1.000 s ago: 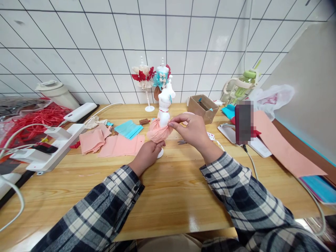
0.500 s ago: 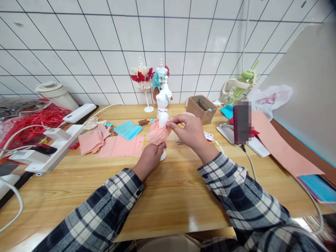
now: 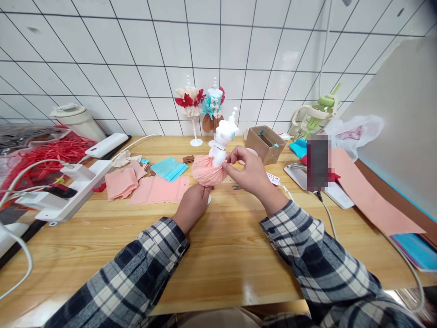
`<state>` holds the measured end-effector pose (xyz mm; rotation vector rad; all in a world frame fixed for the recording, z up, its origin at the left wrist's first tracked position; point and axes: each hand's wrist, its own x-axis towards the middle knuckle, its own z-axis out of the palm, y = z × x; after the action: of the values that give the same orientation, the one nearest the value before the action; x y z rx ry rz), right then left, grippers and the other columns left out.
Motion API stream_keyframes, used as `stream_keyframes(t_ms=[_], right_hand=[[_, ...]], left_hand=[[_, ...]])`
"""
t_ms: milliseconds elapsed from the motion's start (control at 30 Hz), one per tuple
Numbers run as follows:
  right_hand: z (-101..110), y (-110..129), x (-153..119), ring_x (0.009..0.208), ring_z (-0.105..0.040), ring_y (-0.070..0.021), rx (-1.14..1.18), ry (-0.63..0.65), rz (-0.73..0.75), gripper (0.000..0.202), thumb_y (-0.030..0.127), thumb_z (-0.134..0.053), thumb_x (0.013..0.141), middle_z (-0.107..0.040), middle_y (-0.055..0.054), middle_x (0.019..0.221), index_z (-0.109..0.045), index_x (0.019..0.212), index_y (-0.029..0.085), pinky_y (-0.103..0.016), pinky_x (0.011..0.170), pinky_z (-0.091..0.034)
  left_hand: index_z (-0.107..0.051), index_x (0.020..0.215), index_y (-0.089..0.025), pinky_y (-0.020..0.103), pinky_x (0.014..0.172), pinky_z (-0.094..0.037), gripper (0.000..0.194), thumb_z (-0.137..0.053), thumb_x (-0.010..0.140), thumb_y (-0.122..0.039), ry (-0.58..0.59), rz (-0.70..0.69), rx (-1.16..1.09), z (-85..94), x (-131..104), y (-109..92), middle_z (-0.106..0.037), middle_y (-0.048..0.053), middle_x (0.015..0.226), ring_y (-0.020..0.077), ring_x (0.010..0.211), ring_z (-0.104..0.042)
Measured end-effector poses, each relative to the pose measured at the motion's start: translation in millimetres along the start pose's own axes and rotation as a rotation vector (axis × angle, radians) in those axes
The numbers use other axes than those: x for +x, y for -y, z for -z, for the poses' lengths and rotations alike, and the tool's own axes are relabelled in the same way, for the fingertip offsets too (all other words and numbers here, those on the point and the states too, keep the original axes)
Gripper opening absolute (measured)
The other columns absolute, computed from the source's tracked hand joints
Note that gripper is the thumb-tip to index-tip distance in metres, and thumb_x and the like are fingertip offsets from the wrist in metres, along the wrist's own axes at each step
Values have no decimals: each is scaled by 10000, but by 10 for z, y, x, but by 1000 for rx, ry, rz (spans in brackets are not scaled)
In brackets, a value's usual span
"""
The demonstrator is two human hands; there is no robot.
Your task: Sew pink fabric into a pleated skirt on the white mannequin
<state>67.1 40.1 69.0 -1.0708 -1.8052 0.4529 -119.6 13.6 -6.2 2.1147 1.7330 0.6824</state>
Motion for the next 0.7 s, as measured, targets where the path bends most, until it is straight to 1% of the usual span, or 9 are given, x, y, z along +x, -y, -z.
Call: stream_keyframes(t_ms=[133,200,267,367,433,500,533,600,700], right_hand=[[-23,-6,-14,617,-507,-130,-42,-33,76,95,161,-634,768,-541,36,682,-576,825,210,-273,632,-421],[-28,-3,-27,614,-497,-133,-86,-30,143,59,153,-618,796,-528,30,653,-628,824,204,-274,629,-409],[-29,-5,-39,649,-521,-142,-113,-11,219,76,165,-602,832,-571,8,685,-668,836,202,-280,644,-411],[-29,-20,-53,710,-562,-158,-175,31,309,118,192,-581,879,-649,-27,790,-699,889,199,-293,655,-416],[-33,-31,-63,750,-583,-170,-235,55,357,131,205,-575,895,-675,-37,840,-707,904,205,-304,661,-417],[-39,-35,-76,773,-595,-178,-274,59,403,125,210,-579,896,-685,-36,856,-704,904,213,-312,672,-421],[-43,-34,-84,778,-599,-179,-279,47,425,119,209,-579,895,-688,-34,854,-697,911,216,-316,683,-425],[-52,-30,-103,769,-600,-177,-268,-23,448,107,206,-574,894,-684,-31,839,-670,942,215,-322,712,-437],[-74,-34,-125,685,-570,-160,-241,-173,393,80,223,-586,882,-657,-24,802,-610,957,208,-316,685,-448]], left_hand=[[-687,958,-165,344,794,-482,442,-303,964,-384,-2,1,10,4,-3,-6,-739,117,948,265,901,-667],[-692,960,-150,352,792,-486,438,-303,963,-352,8,13,35,6,-7,-16,-738,135,953,271,900,-670],[-699,959,-133,357,796,-492,421,-317,951,-308,15,28,61,8,-11,-27,-734,156,968,275,904,-672],[-692,1054,-136,339,867,-485,368,-365,921,-242,9,11,60,9,-15,-33,-721,151,1062,254,979,-660],[-680,1106,-135,332,902,-475,369,-379,901,-199,7,-1,53,14,-20,-29,-710,149,1106,247,1019,-649],[-675,1118,-126,332,908,-470,375,-388,881,-165,6,2,48,22,-23,-20,-704,154,1127,253,1043,-642],[-681,1103,-124,332,897,-472,368,-392,879,-164,6,10,46,26,-23,-15,-708,156,1117,257,1039,-644],[-692,1055,-124,333,854,-481,352,-385,898,-196,3,28,39,35,-18,-3,-722,157,1065,264,994,-658],[-695,972,-121,346,761,-489,406,-326,948,-286,-6,64,33,41,-4,4,-736,166,952,275,879,-677]])
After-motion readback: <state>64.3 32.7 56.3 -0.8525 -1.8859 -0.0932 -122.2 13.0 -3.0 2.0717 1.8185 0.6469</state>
